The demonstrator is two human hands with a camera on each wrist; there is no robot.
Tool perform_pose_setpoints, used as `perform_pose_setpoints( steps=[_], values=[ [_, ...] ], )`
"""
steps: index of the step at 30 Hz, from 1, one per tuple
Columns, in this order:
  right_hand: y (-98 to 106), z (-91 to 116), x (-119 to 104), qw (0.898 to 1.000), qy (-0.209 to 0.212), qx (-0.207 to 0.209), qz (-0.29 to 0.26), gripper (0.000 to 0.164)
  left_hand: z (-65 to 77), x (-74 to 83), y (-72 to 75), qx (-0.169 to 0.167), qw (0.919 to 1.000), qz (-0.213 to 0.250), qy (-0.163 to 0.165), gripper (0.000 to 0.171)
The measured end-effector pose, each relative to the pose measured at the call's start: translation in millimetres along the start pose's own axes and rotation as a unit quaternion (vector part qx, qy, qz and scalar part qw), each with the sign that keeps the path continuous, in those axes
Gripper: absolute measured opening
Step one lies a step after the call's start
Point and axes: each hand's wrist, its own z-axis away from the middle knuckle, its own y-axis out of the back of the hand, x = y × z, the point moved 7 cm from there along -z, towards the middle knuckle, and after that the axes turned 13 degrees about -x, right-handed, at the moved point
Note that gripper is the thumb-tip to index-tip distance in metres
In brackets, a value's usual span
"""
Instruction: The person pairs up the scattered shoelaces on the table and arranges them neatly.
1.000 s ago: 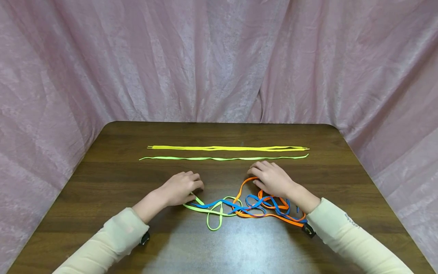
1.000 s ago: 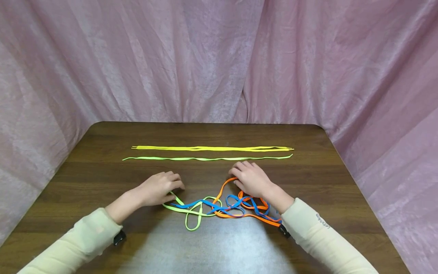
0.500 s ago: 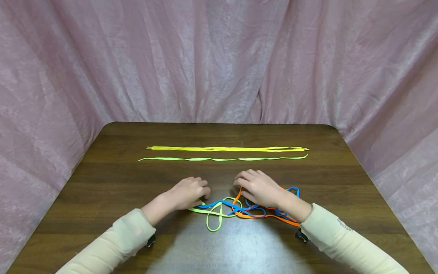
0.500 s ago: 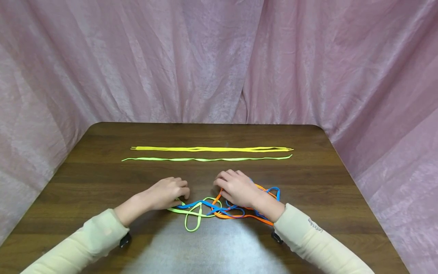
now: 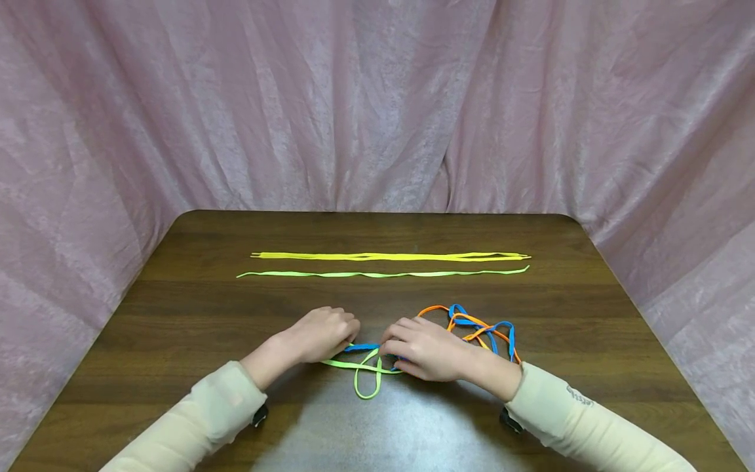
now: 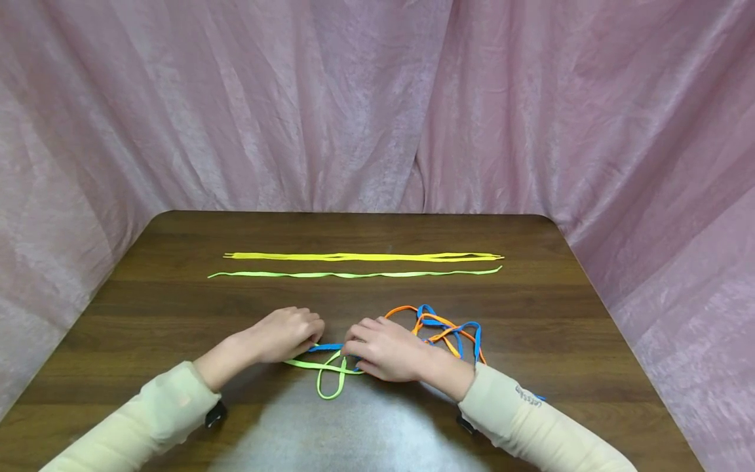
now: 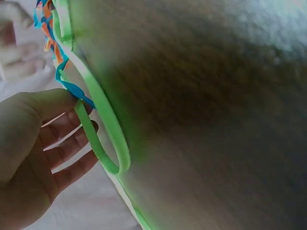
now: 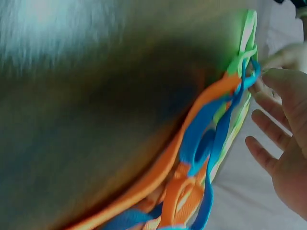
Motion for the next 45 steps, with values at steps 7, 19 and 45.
perform_pose_setpoints(
  steps=[7, 19, 45],
  values=[
    [-4.2, -6.0, -25.8, 0.998, 0.052, -0.009, 0.023, 0.026, 5.0, -5.7, 7.4, 0.015, 0.9998, 0.007, 0.013, 0.022],
    [-18.3, -10.0, -33.5, 0.996, 0.059, -0.01, 0.066, 0.01, 14.8, -15.9, 16.4, 0.028, 0.9991, 0.005, 0.03, 0.011],
    [45.1, 34.1, 41.4, 0.99, -0.086, 0.086, -0.077, 0.017, 58.1, -68.4, 12.9, 0.041, 0.9924, 0.038, 0.11, 0.01]
  ],
)
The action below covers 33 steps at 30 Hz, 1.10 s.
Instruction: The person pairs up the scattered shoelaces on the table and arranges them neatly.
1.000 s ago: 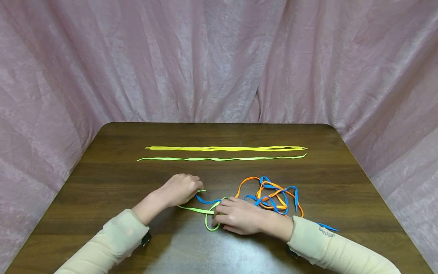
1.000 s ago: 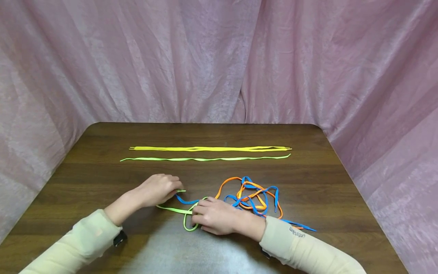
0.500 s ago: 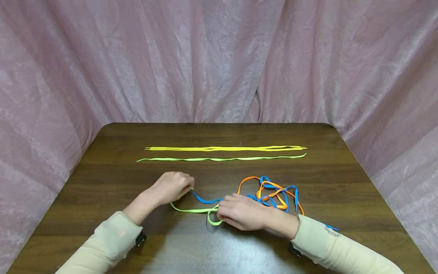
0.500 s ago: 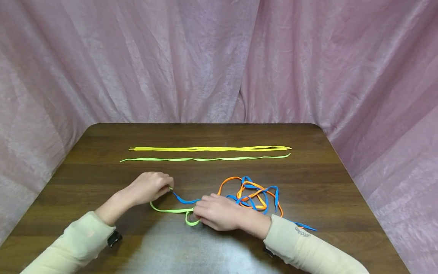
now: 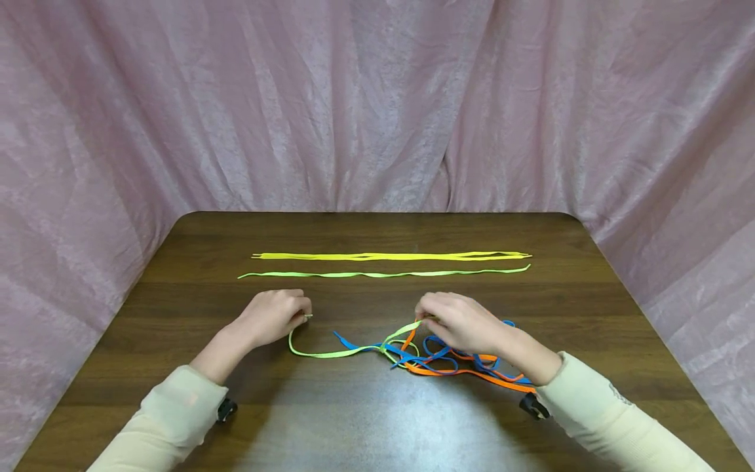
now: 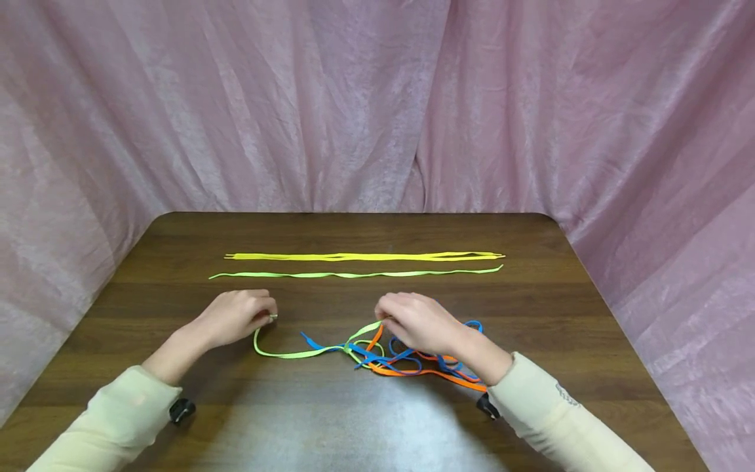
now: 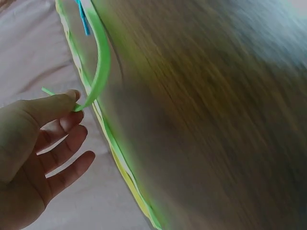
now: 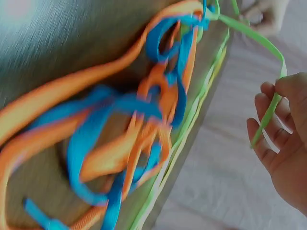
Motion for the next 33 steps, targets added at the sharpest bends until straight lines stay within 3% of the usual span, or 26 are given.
perform_pose_setpoints(
  steps=[6, 13, 23, 33],
  values=[
    [13.0, 19.9, 25.7, 0.999, -0.044, -0.002, 0.022, 0.018, 12.8, -16.5, 1.1, -0.004, 0.9991, 0.019, 0.038, 0.015],
    [12.8, 41.9, 49.5, 0.996, -0.085, -0.016, 0.033, 0.017, 26.9, -32.2, 1.0, -0.025, 0.9952, 0.046, 0.082, 0.016],
    [13.1, 70.5, 71.7, 0.992, -0.123, -0.025, 0.021, 0.015, 38.4, -47.7, -5.8, -0.069, 0.9886, 0.064, 0.117, 0.017],
    [16.1, 102.4, 90.0, 0.985, -0.166, -0.031, 0.022, 0.017, 52.4, -60.3, -10.0, -0.089, 0.9821, 0.079, 0.145, 0.015]
  ],
)
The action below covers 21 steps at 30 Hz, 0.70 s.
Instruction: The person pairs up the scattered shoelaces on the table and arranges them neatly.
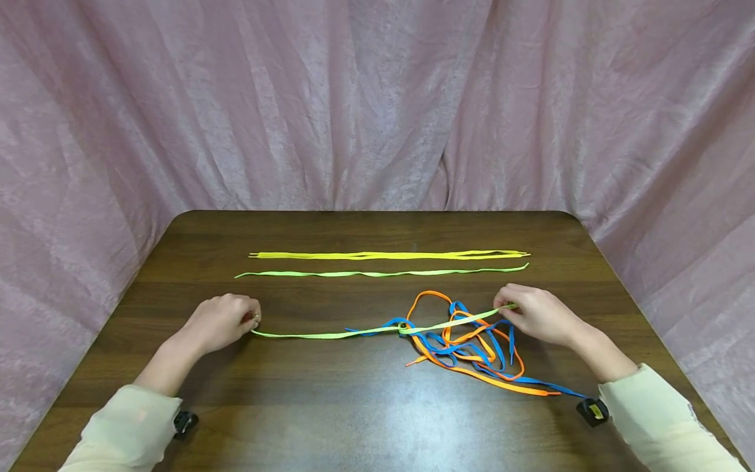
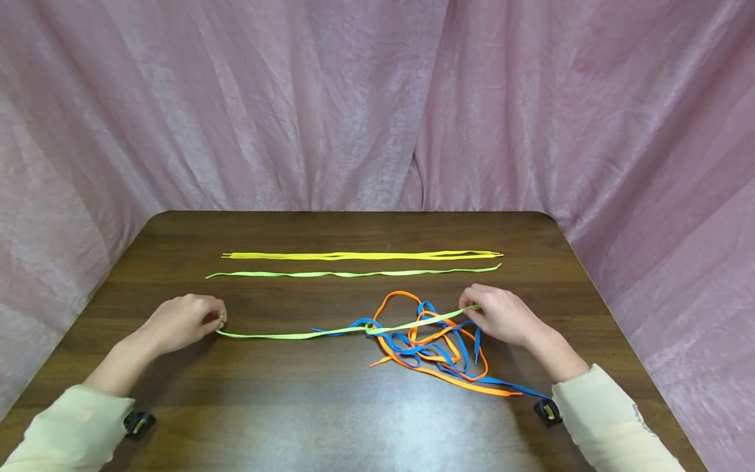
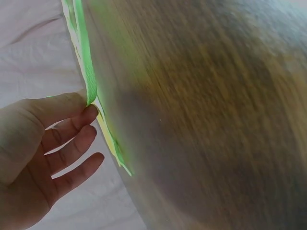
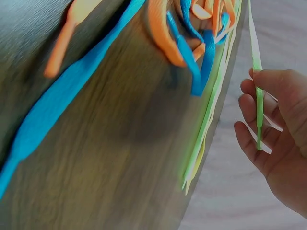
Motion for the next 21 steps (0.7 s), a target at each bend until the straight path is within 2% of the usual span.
perform_pose_setpoints(
  steps=[12, 21],
  values=[
    [5.5, 23.5, 19.7, 0.999, -0.026, 0.026, 0.004, 0.022, 10.0, -14.3, 0.2, 0.004, 0.9999, -0.001, 0.017, 0.015],
    [4.9, 33.9, 30.0, 0.999, -0.031, 0.032, 0.011, 0.022, 15.6, -27.7, -2.0, 0.013, 0.9995, 0.002, 0.029, 0.014]
  ],
)
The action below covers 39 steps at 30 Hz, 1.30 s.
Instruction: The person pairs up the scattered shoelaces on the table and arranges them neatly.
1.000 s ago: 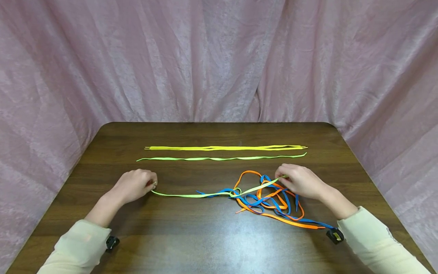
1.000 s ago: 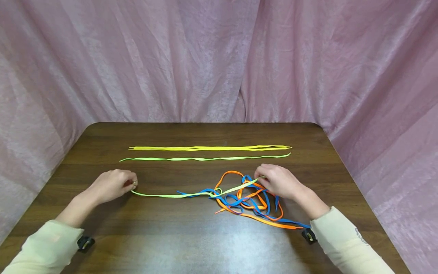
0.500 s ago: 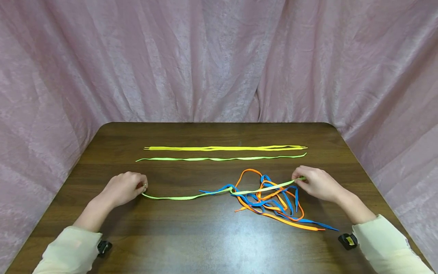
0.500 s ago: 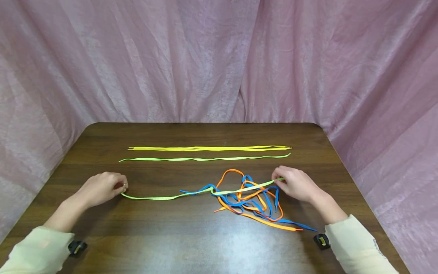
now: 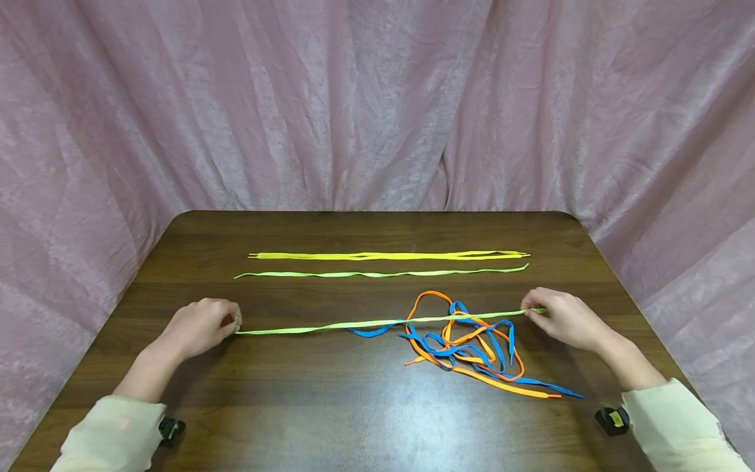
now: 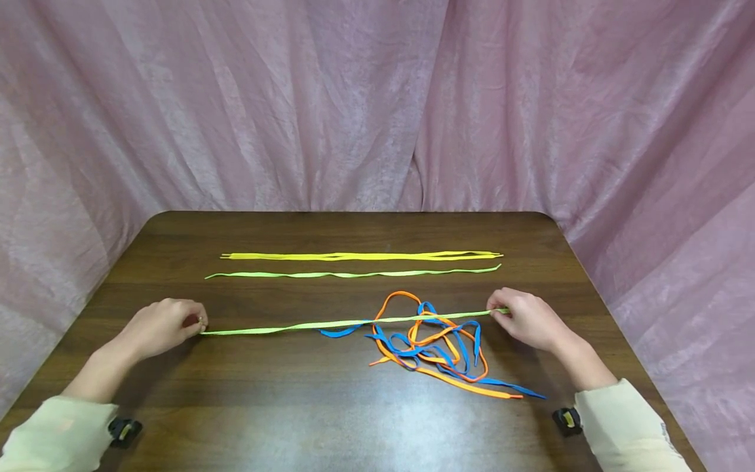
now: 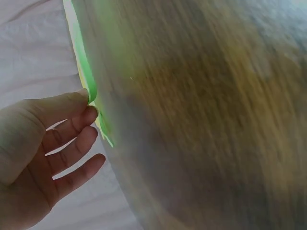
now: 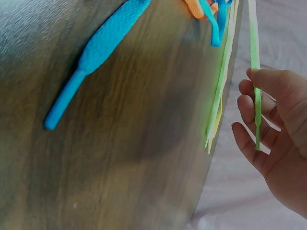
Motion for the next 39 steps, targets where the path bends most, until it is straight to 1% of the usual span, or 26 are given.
perform_pose_setpoints(
  steps=[6, 11, 15, 18, 22, 28, 34, 39],
  values=[
    [-2.2, 5.2, 11.4, 1.0, -0.019, 0.001, 0.002, 0.021, 2.7, -9.5, -0.7, 0.013, 0.9999, 0.004, 0.005, 0.014],
    [-3.1, 6.8, 17.1, 1.0, -0.025, 0.006, 0.0, 0.022, 3.4, -20.3, -4.4, 0.006, 0.9997, 0.011, 0.022, 0.012],
    [-1.9, 8.3, 21.3, 0.999, -0.028, 0.02, 0.007, 0.022, 4.2, -29.2, -6.7, 0.002, 0.9991, 0.017, 0.038, 0.012],
    [-0.1, 9.2, 24.4, 0.999, -0.027, 0.031, 0.01, 0.021, 5.0, -33.5, -5.9, 0.006, 0.9988, 0.019, 0.044, 0.012],
    [2.4, 10.4, 28.0, 0.999, -0.028, 0.042, 0.014, 0.021, 4.9, -35.4, -3.1, 0.016, 0.9988, 0.02, 0.042, 0.012],
    [2.9, 11.6, 35.3, 0.998, -0.039, 0.044, 0.014, 0.021, 2.2, -35.0, -1.1, 0.032, 0.9987, 0.02, 0.034, 0.009],
    [1.3, 12.2, 44.1, 0.998, -0.049, 0.043, 0.02, 0.02, -2.6, -36.8, 0.5, 0.039, 0.9982, 0.022, 0.039, 0.008],
    [1.0, 8.1, 47.5, 0.997, -0.05, 0.045, 0.023, 0.019, -9.2, -39.0, -0.8, 0.038, 0.9978, 0.027, 0.046, 0.005]
  ],
)
